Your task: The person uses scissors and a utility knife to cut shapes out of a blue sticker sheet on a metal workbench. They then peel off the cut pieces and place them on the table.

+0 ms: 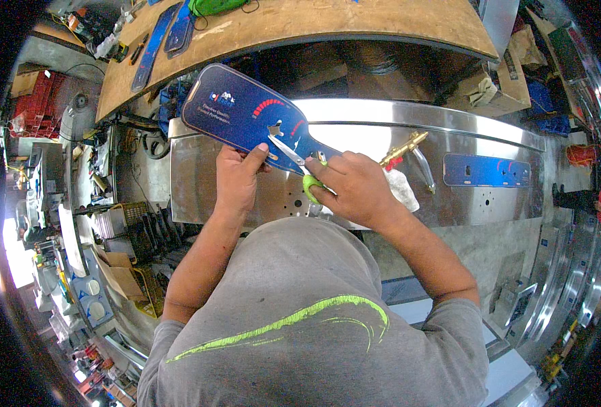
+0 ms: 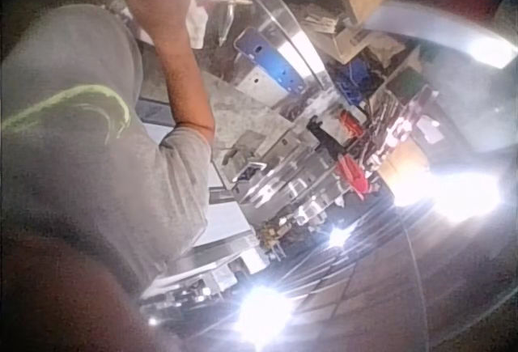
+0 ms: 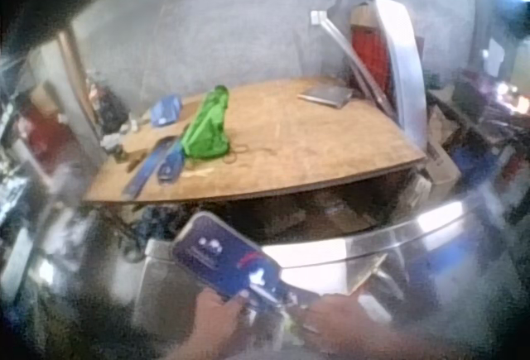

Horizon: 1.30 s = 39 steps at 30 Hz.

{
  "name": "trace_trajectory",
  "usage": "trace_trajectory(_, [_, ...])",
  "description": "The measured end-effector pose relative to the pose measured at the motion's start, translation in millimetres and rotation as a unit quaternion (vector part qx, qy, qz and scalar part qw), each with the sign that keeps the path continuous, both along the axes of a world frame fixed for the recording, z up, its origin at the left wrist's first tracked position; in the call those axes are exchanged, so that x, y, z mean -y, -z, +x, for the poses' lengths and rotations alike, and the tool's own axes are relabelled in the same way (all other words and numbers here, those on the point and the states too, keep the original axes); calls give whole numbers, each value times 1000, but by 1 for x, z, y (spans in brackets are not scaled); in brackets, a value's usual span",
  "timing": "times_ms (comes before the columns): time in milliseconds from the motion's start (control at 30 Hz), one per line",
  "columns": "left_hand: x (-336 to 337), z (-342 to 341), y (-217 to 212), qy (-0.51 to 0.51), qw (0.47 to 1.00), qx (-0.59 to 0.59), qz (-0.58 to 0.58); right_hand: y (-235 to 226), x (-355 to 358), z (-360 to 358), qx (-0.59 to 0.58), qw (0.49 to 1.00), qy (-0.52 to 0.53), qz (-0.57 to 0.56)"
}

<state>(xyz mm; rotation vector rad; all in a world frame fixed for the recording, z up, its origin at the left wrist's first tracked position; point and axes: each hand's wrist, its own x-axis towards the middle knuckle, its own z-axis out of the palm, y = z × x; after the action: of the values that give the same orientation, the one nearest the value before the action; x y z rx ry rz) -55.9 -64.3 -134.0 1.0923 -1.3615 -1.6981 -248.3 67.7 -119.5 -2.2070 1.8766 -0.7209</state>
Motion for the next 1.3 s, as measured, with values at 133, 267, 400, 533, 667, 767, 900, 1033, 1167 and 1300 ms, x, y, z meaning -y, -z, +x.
trace_trajectory(133, [0, 0, 2, -4, 1000, -5, -6, 6, 1, 2, 11, 1000, 0, -3])
trace_trajectory(267, [-4, -3, 6, -31, 999, -39, 9, 18, 0, 8, 36, 999, 10, -35])
trace_trajectory(400, [-5, -5, 7, -43, 994, -90, 42, 33, 1, 18, 66, 996, 19, -57])
trace_trajectory(533, [1, 2, 6, -49, 993, -80, 72, 39, 2, 29, 83, 995, 26, -54])
trace_trajectory(667, [5, 3, 12, -42, 995, -84, 33, 41, 3, 36, 135, 990, 27, -19])
trace_trajectory(767, [6, -1, 19, -70, 994, -85, 9, 45, 3, 39, 228, 973, 35, 13])
trace_trajectory(900, [4, -2, 21, -81, 986, -147, 9, 52, 5, 54, 338, 939, 50, 41])
trace_trajectory(1033, [0, -3, 25, -85, 985, -153, -1, 57, -1, 58, 435, 893, 54, 101])
trace_trajectory(1167, [2, -2, 25, -100, 985, -140, -10, 56, 3, 58, 387, 917, 53, 74])
trace_trajectory(1300, [1, -1, 25, -94, 986, -134, -3, 50, 4, 48, 286, 956, 46, 49])
